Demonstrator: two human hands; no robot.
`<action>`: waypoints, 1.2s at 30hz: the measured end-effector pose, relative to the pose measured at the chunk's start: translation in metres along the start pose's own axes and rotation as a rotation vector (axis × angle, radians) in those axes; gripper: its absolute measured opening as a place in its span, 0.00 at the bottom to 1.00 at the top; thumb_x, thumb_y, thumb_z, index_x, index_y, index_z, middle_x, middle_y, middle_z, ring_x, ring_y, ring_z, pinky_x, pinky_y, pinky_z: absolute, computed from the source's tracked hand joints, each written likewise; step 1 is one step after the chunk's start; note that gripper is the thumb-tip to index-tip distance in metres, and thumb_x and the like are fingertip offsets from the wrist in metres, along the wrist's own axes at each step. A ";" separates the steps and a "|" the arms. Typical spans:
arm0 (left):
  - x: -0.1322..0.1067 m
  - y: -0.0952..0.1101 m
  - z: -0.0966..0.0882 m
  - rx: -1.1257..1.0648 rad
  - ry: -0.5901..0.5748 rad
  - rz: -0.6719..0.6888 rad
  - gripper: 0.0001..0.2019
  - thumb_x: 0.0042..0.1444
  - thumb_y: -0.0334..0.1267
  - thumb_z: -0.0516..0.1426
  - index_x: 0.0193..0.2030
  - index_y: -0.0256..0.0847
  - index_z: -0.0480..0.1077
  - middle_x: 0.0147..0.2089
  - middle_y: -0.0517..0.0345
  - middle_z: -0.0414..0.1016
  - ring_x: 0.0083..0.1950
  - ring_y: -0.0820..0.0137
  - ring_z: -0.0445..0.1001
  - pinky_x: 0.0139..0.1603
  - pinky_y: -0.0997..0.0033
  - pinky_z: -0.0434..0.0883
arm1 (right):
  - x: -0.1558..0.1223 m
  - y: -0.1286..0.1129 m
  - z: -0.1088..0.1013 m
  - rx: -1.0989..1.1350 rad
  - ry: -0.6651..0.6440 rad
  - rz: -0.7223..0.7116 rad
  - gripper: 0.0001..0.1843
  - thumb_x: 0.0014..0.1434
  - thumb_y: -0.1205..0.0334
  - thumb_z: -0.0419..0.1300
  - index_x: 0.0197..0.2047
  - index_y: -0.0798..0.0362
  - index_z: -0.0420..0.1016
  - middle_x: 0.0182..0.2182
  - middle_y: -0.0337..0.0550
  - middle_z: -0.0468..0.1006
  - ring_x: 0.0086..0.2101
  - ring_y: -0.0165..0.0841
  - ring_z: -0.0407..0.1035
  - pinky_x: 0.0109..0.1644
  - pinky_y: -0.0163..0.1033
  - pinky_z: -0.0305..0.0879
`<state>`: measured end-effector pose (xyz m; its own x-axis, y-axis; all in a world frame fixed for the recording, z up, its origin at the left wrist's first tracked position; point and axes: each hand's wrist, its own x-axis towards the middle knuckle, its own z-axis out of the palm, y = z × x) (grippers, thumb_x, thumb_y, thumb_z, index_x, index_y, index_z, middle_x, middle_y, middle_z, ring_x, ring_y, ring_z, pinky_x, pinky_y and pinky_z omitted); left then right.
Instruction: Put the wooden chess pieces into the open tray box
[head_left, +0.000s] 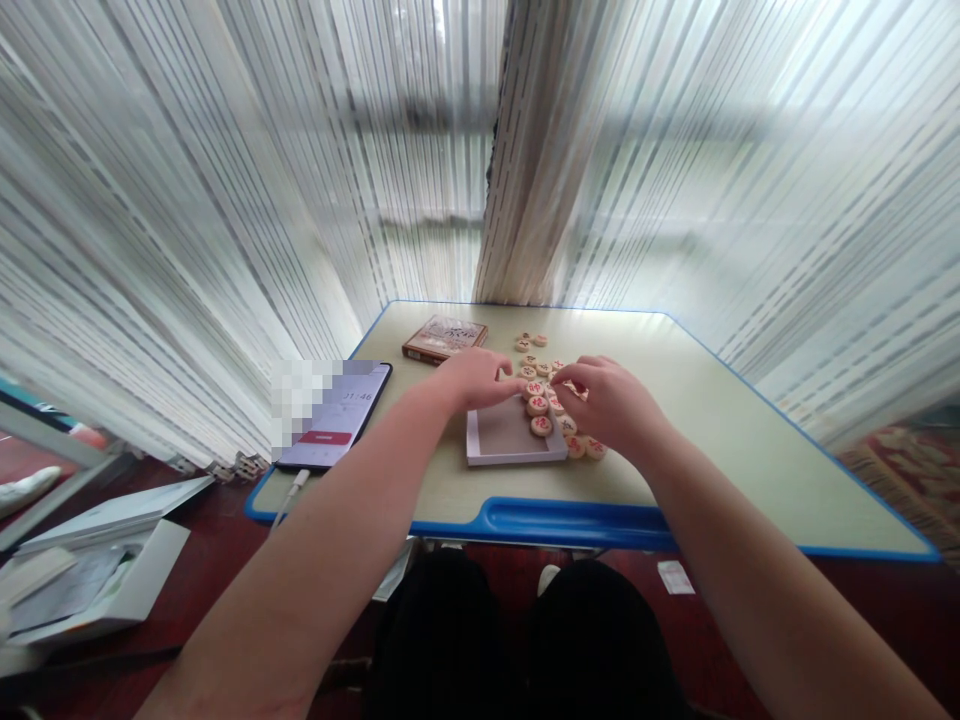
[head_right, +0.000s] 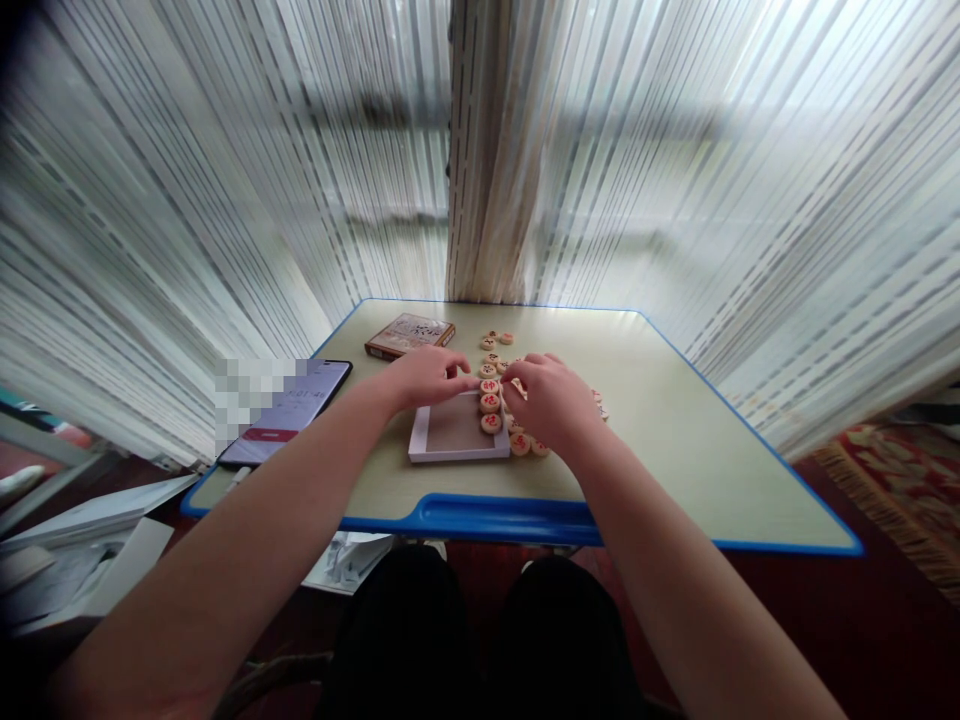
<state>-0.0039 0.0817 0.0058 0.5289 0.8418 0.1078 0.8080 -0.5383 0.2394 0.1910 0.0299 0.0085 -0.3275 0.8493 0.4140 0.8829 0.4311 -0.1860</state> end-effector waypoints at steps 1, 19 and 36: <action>-0.001 0.000 0.000 -0.029 -0.009 0.000 0.25 0.54 0.55 0.49 0.47 0.38 0.73 0.40 0.51 0.77 0.39 0.64 0.73 0.37 0.70 0.65 | 0.001 0.002 0.000 -0.013 -0.001 0.029 0.12 0.56 0.62 0.54 0.34 0.53 0.79 0.31 0.47 0.76 0.32 0.35 0.67 0.36 0.39 0.61; 0.009 -0.006 0.016 -0.116 0.025 0.078 0.17 0.46 0.33 0.50 0.39 0.37 0.77 0.39 0.53 0.78 0.38 0.68 0.73 0.42 0.72 0.69 | 0.023 0.036 -0.006 0.034 -0.106 0.102 0.13 0.54 0.64 0.54 0.38 0.52 0.79 0.34 0.45 0.75 0.32 0.32 0.68 0.37 0.36 0.63; 0.006 -0.010 0.014 -0.160 0.018 0.074 0.17 0.44 0.31 0.51 0.38 0.36 0.79 0.37 0.54 0.79 0.38 0.68 0.74 0.41 0.73 0.69 | 0.012 0.045 0.005 0.151 -0.272 -0.260 0.12 0.54 0.58 0.59 0.36 0.54 0.80 0.31 0.45 0.78 0.31 0.32 0.68 0.35 0.35 0.61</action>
<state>-0.0058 0.0916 -0.0092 0.5793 0.8017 0.1472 0.7151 -0.5866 0.3801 0.2247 0.0612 0.0003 -0.6284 0.7469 0.2175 0.7061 0.6649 -0.2434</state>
